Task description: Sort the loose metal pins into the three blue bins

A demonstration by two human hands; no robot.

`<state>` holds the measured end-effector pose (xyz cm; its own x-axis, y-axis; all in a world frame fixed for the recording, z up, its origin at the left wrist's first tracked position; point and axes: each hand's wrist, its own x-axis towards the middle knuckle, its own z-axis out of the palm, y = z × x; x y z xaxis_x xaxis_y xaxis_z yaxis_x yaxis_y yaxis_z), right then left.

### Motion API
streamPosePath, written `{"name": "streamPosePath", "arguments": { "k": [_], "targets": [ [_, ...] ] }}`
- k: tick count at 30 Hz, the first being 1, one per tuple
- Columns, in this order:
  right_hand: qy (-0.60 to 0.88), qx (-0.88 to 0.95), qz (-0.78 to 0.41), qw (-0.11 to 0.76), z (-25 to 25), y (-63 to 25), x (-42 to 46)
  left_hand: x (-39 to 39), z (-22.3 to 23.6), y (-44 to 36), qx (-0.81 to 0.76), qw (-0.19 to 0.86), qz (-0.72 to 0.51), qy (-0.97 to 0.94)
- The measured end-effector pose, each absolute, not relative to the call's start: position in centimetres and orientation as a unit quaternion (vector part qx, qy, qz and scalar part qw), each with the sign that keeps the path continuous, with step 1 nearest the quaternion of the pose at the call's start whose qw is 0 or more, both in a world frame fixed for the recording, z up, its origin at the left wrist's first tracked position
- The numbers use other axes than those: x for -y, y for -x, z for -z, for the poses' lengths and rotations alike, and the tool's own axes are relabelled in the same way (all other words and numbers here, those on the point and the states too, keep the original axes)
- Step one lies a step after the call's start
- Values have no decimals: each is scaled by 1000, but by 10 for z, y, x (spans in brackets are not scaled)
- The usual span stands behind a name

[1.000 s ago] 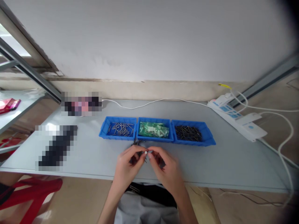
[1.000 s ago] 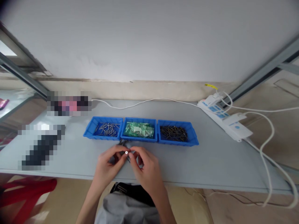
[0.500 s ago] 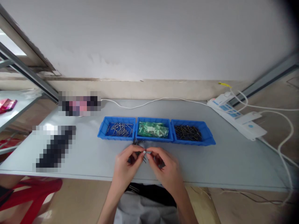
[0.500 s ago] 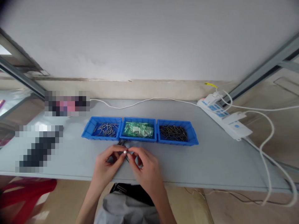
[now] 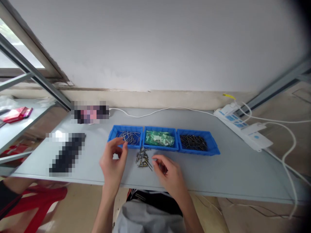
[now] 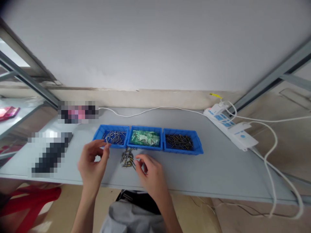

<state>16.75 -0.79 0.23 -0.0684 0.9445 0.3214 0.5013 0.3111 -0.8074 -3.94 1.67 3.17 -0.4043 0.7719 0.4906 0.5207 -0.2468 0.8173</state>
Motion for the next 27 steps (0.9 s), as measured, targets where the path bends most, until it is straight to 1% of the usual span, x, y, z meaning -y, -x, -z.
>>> {"name": "streamPosePath", "arguments": {
  "k": [4,7,10,13,15,19,27],
  "targets": [
    [530,689,-263,418,3,-169,7,-36,-43,48,-624,49,-520,-581],
    [526,697,-261,410,7,-169,8,-28,-36,47,-630,20,-538,-560],
    [529,724,-238,373,7,-167,8,-9,-19,46,-628,65,-536,-561],
    [537,756,-196,318,3,-164,10,5,-5,47,-623,112,-482,-606],
    [538,769,-165,304,1,-162,12,5,-2,48,-620,118,-469,-618],
    [537,775,-131,305,2,-160,15,-3,-4,49,-616,130,-452,-632],
    [545,762,-120,328,3,-159,12,-5,-3,49,-593,122,-426,-672]
  ]
}}
